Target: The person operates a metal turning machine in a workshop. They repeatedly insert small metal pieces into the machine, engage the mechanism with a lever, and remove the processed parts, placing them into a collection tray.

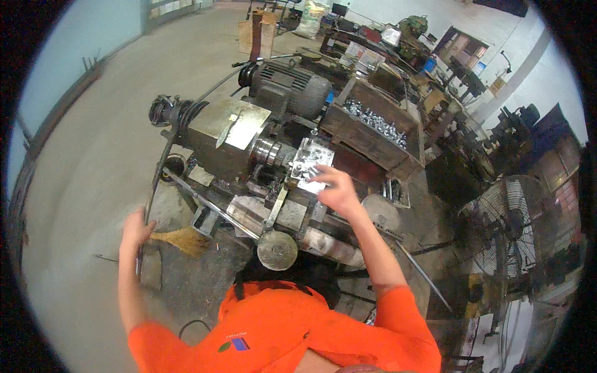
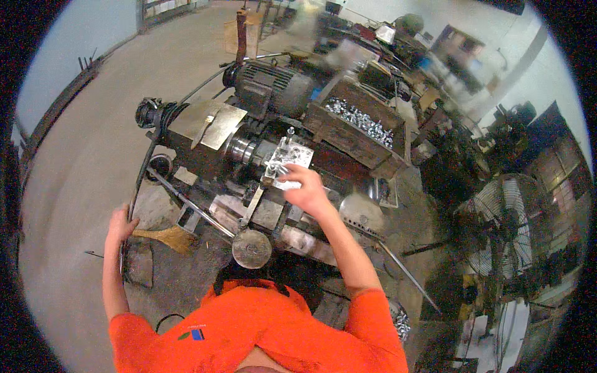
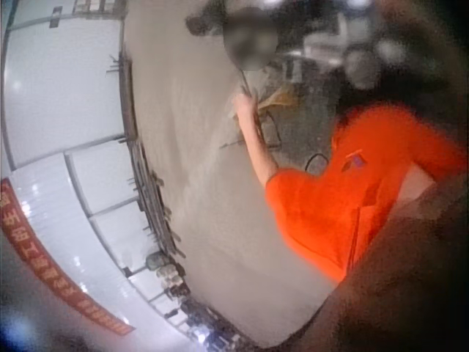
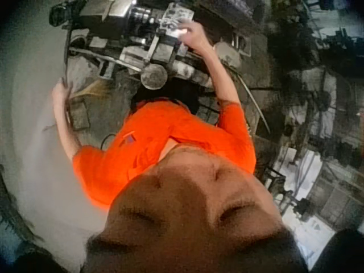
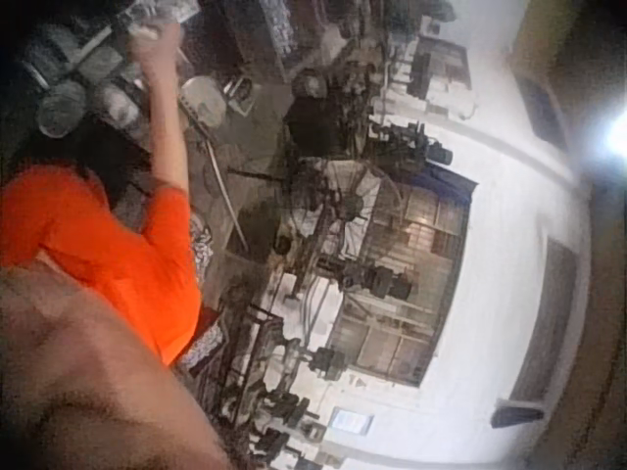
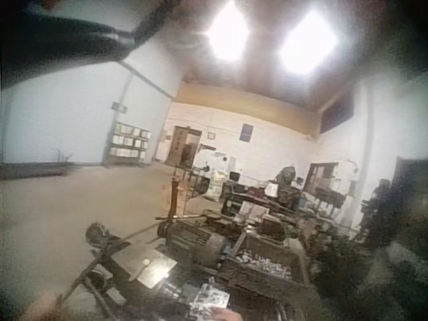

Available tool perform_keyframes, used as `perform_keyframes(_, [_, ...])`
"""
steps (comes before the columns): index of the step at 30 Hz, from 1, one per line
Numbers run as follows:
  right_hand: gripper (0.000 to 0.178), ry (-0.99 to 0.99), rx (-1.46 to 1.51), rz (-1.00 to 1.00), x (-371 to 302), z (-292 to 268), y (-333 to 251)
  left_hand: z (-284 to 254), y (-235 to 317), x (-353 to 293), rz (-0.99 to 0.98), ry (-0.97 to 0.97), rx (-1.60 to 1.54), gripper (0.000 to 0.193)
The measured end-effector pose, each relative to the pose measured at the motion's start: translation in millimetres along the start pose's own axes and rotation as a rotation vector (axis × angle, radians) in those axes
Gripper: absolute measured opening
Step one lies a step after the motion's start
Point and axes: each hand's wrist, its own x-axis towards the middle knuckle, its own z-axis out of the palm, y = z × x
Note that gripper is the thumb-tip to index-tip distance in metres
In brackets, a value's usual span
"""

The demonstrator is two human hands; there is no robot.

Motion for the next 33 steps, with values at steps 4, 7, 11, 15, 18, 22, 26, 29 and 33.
perform_keyframes(4, [0.009,-0.148,-0.5,-0.307,76,47,10,1,-15,-44,-0.015,0.014,-0.044,0.039])
perform_keyframes(7, [0.022,-0.277,-0.602,-0.09,101,72,34,8,-15,-70,-0.127,-0.003,-0.049,0.035])
perform_keyframes(11, [0.022,-0.275,-0.385,0.059,110,81,38,23,-19,-76,-0.148,0.116,-0.106,0.031])
perform_keyframes(15, [0.022,-0.19,-0.24,0.18,116,78,18,34,-28,-66,-0.168,0.141,-0.042,0.028])
perform_keyframes(18, [0.025,-0.2,-0.218,0.342,120,73,10,28,-20,-58,-0.172,0.144,0.012,0.024])
perform_keyframes(22, [0.024,-0.1,-0.277,0.139,112,80,24,16,-51,-32,-0.18,0.138,0.186,0.021])
perform_keyframes(26, [0.027,0.108,-0.129,0.073,115,91,28,-12,-184,53,-0.045,0.284,0.508,0.01])
perform_keyframes(29, [0.025,0.098,-0.235,0.106,117,89,22,-17,-199,70,0.103,0.415,0.532,0.008])
perform_keyframes(33, [0.022,0.123,-0.235,0.108,110,90,21,-6,-192,80,-0.158,0.32,0.446,0.011])
